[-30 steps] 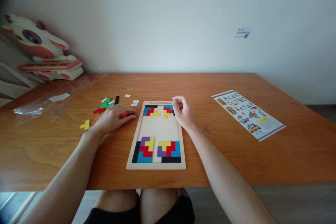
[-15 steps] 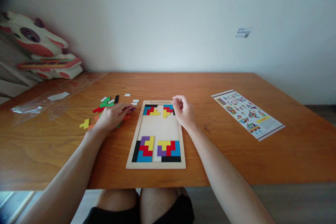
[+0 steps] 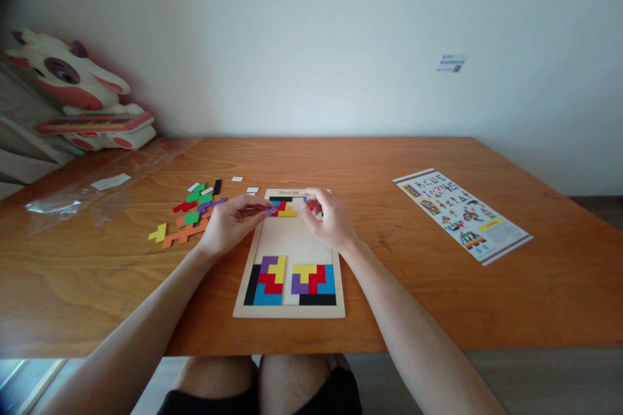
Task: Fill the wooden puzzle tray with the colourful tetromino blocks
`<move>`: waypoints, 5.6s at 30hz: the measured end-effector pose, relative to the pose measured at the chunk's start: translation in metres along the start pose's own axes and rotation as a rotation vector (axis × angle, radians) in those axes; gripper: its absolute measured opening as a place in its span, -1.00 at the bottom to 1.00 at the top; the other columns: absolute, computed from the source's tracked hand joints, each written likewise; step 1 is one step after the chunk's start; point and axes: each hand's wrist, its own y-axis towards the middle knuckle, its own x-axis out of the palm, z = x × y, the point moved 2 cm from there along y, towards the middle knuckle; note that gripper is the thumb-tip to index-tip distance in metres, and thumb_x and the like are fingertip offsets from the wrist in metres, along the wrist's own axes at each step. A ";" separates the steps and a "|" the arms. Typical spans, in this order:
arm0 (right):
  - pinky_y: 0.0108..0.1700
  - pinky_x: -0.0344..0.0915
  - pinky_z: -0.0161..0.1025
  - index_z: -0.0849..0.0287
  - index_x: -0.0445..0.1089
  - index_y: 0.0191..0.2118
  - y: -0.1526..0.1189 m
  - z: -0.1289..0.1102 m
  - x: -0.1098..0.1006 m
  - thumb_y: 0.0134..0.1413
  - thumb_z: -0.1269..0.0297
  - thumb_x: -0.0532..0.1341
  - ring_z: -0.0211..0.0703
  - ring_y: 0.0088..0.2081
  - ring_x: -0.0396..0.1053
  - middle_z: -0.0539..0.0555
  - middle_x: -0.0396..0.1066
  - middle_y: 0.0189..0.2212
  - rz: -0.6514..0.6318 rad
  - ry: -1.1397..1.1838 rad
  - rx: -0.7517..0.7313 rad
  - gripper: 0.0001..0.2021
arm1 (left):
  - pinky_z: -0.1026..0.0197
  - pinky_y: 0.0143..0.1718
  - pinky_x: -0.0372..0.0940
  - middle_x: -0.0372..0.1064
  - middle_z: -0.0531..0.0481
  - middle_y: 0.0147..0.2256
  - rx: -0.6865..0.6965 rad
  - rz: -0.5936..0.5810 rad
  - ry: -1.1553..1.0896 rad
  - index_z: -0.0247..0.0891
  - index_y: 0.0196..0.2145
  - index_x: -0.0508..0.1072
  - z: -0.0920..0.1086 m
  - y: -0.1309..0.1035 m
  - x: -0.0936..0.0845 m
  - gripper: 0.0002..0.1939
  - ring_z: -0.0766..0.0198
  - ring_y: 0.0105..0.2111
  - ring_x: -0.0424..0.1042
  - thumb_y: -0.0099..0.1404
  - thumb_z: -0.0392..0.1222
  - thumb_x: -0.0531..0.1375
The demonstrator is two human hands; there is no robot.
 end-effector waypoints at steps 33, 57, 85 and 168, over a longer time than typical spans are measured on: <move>-0.18 0.45 -0.12 0.15 0.56 -0.16 0.010 0.033 -0.043 0.06 0.05 0.36 -0.14 -0.34 0.52 0.11 0.59 -0.30 -0.197 0.239 0.435 -0.69 | 0.14 -0.15 0.38 0.50 -0.10 -0.20 0.127 -0.092 0.314 -0.22 -0.14 0.46 0.020 -0.006 0.022 -0.81 0.19 -0.21 0.47 0.38 -0.11 0.13; -0.42 0.24 -0.32 0.14 0.58 -0.23 0.005 0.034 -0.035 -0.11 0.10 0.45 -0.28 -0.46 0.30 0.00 0.41 -0.42 -0.405 -0.020 0.329 -0.69 | -0.16 0.22 0.08 0.45 -0.04 0.10 0.224 -0.521 0.490 -0.04 0.15 0.44 0.030 0.000 0.043 -0.59 0.02 0.15 0.28 0.50 -0.02 -0.05; -0.36 0.33 -0.21 0.16 0.48 -0.12 0.003 0.035 -0.035 0.20 0.00 0.20 -0.19 -0.44 0.39 0.11 0.54 -0.32 -0.215 -0.032 0.386 -0.67 | 0.04 -0.25 0.37 0.57 -0.14 -0.13 -0.375 0.149 1.117 -0.12 -0.07 0.56 -0.010 0.001 -0.069 -0.64 -0.09 -0.16 0.54 0.31 0.09 0.17; -0.47 0.24 -0.28 0.17 0.46 -0.33 0.024 0.066 -0.024 0.09 -0.25 0.17 -0.22 -0.52 0.31 0.03 0.38 -0.54 0.261 0.087 0.490 -0.50 | 0.23 -0.28 0.36 0.52 -0.09 -0.21 -0.021 0.133 0.019 -0.18 -0.25 0.62 -0.008 0.032 0.015 -0.75 0.26 -0.31 0.40 0.22 0.01 0.31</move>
